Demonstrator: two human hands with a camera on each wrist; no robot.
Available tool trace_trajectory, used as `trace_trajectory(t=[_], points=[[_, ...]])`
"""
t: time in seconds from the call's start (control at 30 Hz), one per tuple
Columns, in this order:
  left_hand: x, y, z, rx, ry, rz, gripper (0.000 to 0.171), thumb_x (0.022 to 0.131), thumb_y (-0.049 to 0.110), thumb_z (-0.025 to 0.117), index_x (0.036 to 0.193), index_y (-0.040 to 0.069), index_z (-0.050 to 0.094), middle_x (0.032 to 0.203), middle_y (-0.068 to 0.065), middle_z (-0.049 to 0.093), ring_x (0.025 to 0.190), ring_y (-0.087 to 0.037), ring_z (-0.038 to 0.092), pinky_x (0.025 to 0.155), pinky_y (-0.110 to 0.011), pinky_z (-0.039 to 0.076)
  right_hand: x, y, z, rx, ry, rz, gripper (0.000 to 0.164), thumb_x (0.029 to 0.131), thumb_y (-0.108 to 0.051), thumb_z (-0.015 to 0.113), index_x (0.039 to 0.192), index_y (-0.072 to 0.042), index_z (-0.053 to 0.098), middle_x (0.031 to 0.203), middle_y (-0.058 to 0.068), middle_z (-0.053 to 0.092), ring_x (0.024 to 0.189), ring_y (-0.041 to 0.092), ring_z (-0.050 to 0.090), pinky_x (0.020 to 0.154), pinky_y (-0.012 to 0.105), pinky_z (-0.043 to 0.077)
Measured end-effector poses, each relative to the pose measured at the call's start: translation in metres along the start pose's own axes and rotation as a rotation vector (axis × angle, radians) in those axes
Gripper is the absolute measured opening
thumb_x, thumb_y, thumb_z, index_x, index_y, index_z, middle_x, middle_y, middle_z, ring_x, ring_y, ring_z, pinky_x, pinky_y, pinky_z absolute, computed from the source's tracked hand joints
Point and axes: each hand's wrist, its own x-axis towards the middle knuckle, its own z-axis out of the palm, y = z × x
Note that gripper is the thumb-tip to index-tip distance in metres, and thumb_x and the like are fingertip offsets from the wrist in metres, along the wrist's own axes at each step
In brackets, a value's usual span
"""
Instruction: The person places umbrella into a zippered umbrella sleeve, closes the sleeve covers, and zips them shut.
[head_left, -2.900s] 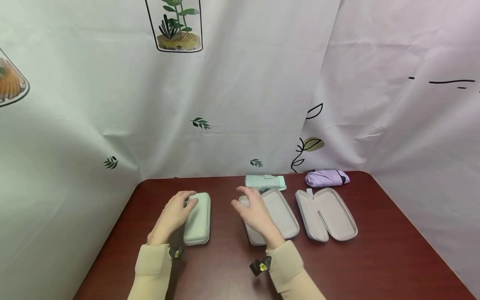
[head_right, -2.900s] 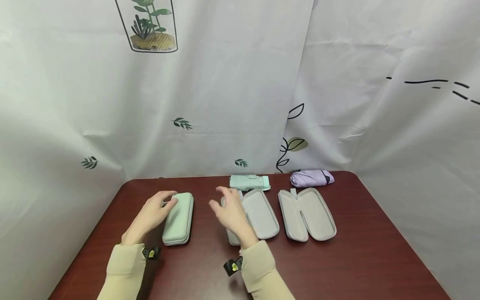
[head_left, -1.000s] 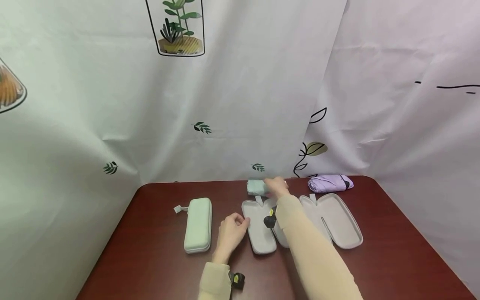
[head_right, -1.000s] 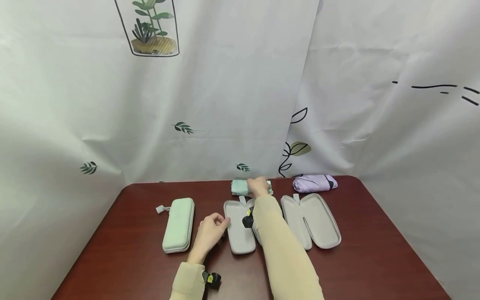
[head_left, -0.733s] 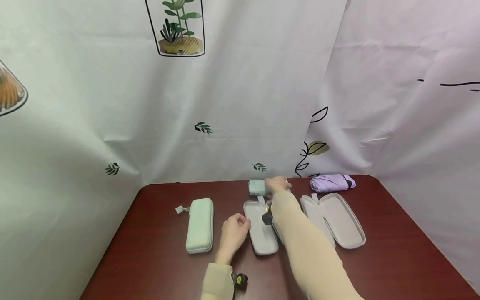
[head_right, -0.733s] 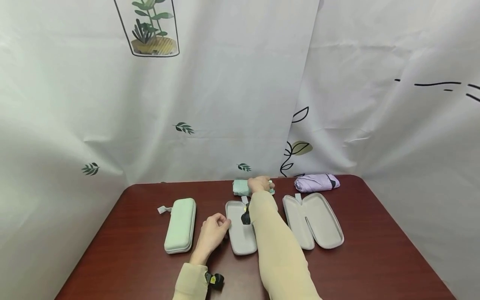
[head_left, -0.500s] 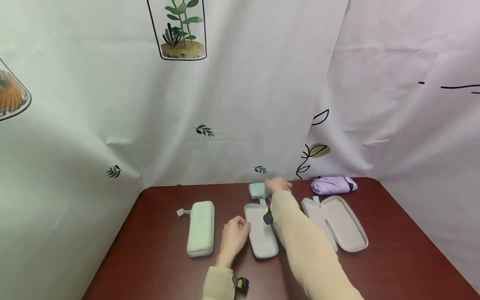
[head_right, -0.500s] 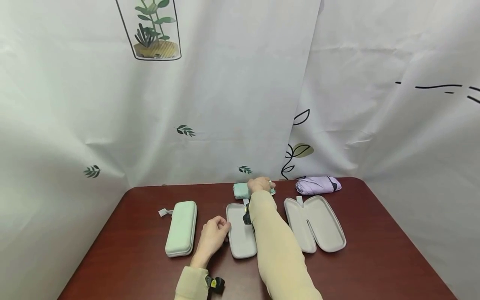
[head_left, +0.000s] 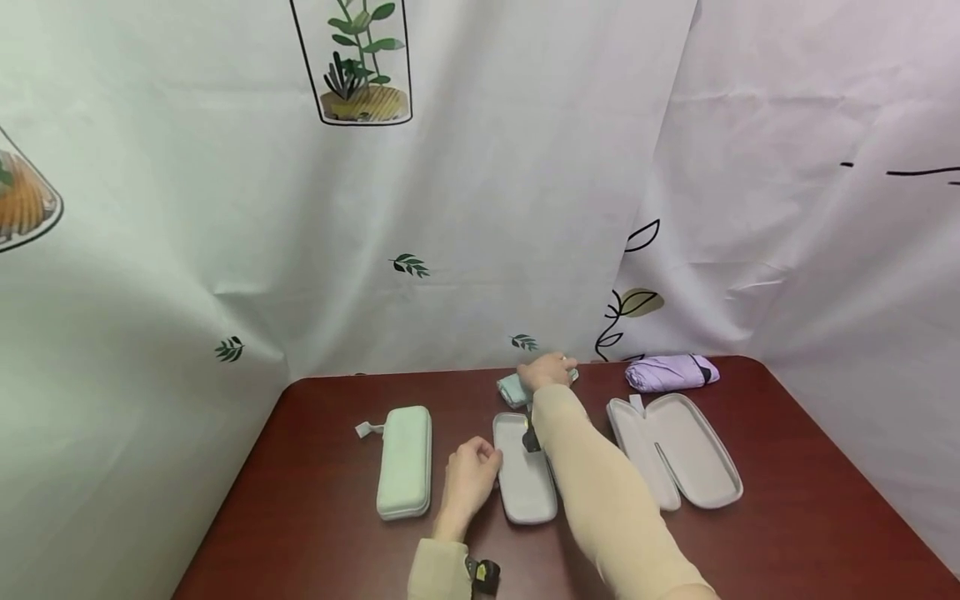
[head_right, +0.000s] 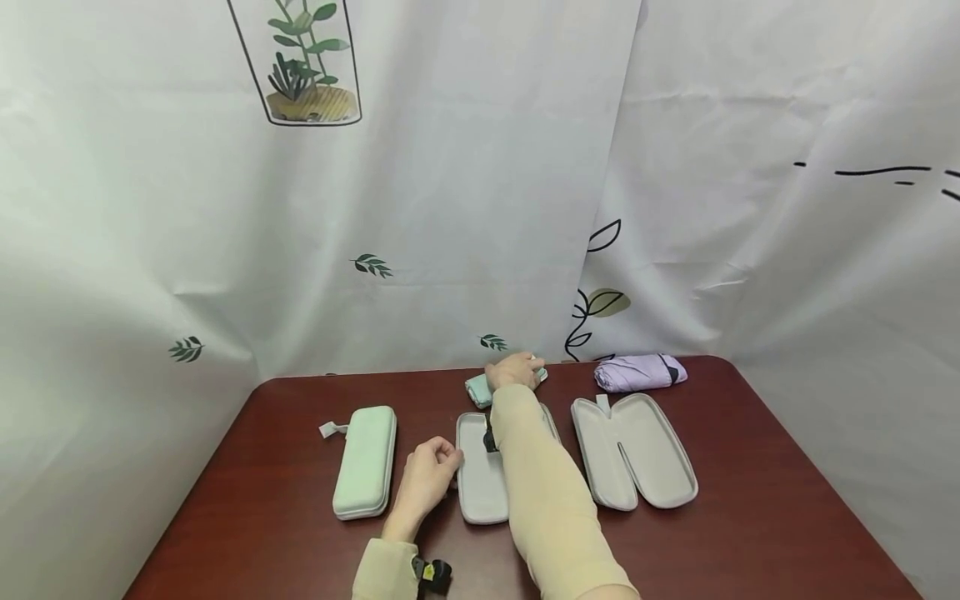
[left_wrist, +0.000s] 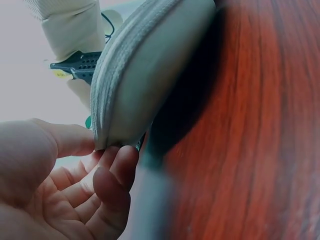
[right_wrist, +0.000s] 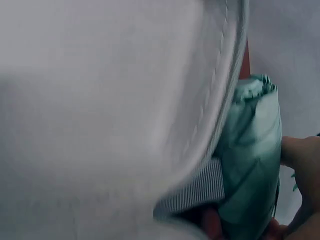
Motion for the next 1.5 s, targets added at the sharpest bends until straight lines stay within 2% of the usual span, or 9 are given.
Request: trace_trajectory(t=[0.13, 0.37, 0.47, 0.57, 0.7, 0.93, 1.13, 1.33, 1.5], points=[[0.001, 0.0, -0.001, 0.0, -0.006, -0.001, 0.016, 0.09, 0.016, 0.065, 0.076, 0.012, 0.06, 0.054, 0.007, 0.053, 0.046, -0.01, 0.051, 0.049, -0.03, 0.04, -0.004, -0.003, 0.0, 0.05, 0.024, 0.013, 0.079, 0.084, -0.033, 0.071, 0.134, 0.013, 0.031, 0.127, 0.035, 0.029, 0.114, 0.048, 0.047, 0.087, 0.048, 0.048], [0.002, 0.0, -0.002, -0.001, -0.002, -0.017, 0.015, 0.089, 0.018, 0.066, 0.075, 0.013, 0.061, 0.055, 0.006, 0.053, 0.047, -0.009, 0.052, 0.049, -0.03, 0.041, 0.005, 0.0, 0.012, 0.266, 0.082, 0.139, 0.086, 0.08, -0.026, 0.078, 0.138, 0.005, 0.023, 0.133, 0.033, 0.02, 0.118, 0.048, 0.041, 0.091, 0.05, 0.045], [0.001, -0.001, -0.001, 0.0, -0.002, -0.018, 0.015, 0.089, 0.016, 0.066, 0.075, 0.012, 0.061, 0.055, 0.006, 0.053, 0.047, -0.009, 0.052, 0.048, -0.029, 0.041, 0.006, 0.001, 0.016, 0.267, 0.09, 0.183, 0.095, 0.078, -0.027, 0.08, 0.142, 0.006, 0.018, 0.132, 0.035, 0.024, 0.117, 0.045, 0.043, 0.091, 0.047, 0.046], [0.001, -0.002, -0.001, 0.007, 0.001, -0.011, 0.015, 0.088, 0.015, 0.066, 0.074, 0.012, 0.06, 0.055, 0.006, 0.053, 0.047, -0.009, 0.051, 0.048, -0.029, 0.04, 0.006, 0.001, 0.015, 0.221, 0.08, 0.2, 0.105, 0.077, -0.031, 0.08, 0.145, 0.01, 0.011, 0.13, 0.037, 0.031, 0.117, 0.041, 0.046, 0.092, 0.044, 0.047], [0.002, -0.003, -0.002, 0.016, 0.001, -0.007, 0.016, 0.088, 0.015, 0.066, 0.074, 0.012, 0.06, 0.055, 0.006, 0.052, 0.047, -0.01, 0.05, 0.048, -0.029, 0.04, 0.004, 0.003, 0.012, 0.2, 0.059, 0.193, 0.113, 0.077, -0.034, 0.081, 0.147, 0.013, 0.006, 0.132, 0.038, 0.033, 0.118, 0.04, 0.047, 0.094, 0.044, 0.046], [0.001, -0.004, -0.001, 0.026, -0.002, -0.005, 0.015, 0.088, 0.017, 0.065, 0.074, 0.013, 0.061, 0.056, 0.006, 0.052, 0.048, -0.01, 0.049, 0.049, -0.03, 0.04, 0.001, 0.006, 0.002, 0.215, 0.012, 0.13, 0.107, 0.077, -0.033, 0.081, 0.146, 0.011, 0.012, 0.128, 0.036, 0.036, 0.116, 0.042, 0.049, 0.093, 0.048, 0.046], [0.001, -0.004, -0.002, 0.024, -0.008, -0.014, 0.014, 0.088, 0.017, 0.066, 0.075, 0.013, 0.061, 0.057, 0.006, 0.052, 0.049, -0.011, 0.049, 0.049, -0.03, 0.04, -0.002, 0.006, -0.005, 0.23, -0.003, 0.108, 0.098, 0.078, -0.033, 0.081, 0.143, 0.009, 0.02, 0.128, 0.034, 0.038, 0.116, 0.042, 0.049, 0.094, 0.048, 0.045], [0.0, -0.003, -0.003, 0.02, -0.008, -0.004, 0.013, 0.087, 0.016, 0.066, 0.075, 0.012, 0.062, 0.057, 0.005, 0.052, 0.049, -0.011, 0.048, 0.049, -0.03, 0.04, 0.002, 0.007, -0.004, 0.234, -0.002, 0.11, 0.102, 0.077, -0.036, 0.081, 0.144, 0.009, 0.018, 0.13, 0.035, 0.035, 0.116, 0.044, 0.048, 0.096, 0.049, 0.044], [0.0, -0.004, -0.004, 0.022, -0.013, -0.006, 0.013, 0.087, 0.018, 0.065, 0.076, 0.013, 0.062, 0.058, 0.006, 0.053, 0.05, -0.011, 0.049, 0.049, -0.029, 0.04, 0.001, 0.008, -0.005, 0.314, -0.007, 0.124, 0.1, 0.078, -0.035, 0.079, 0.145, 0.006, 0.018, 0.132, 0.035, 0.034, 0.12, 0.044, 0.045, 0.097, 0.05, 0.043]])
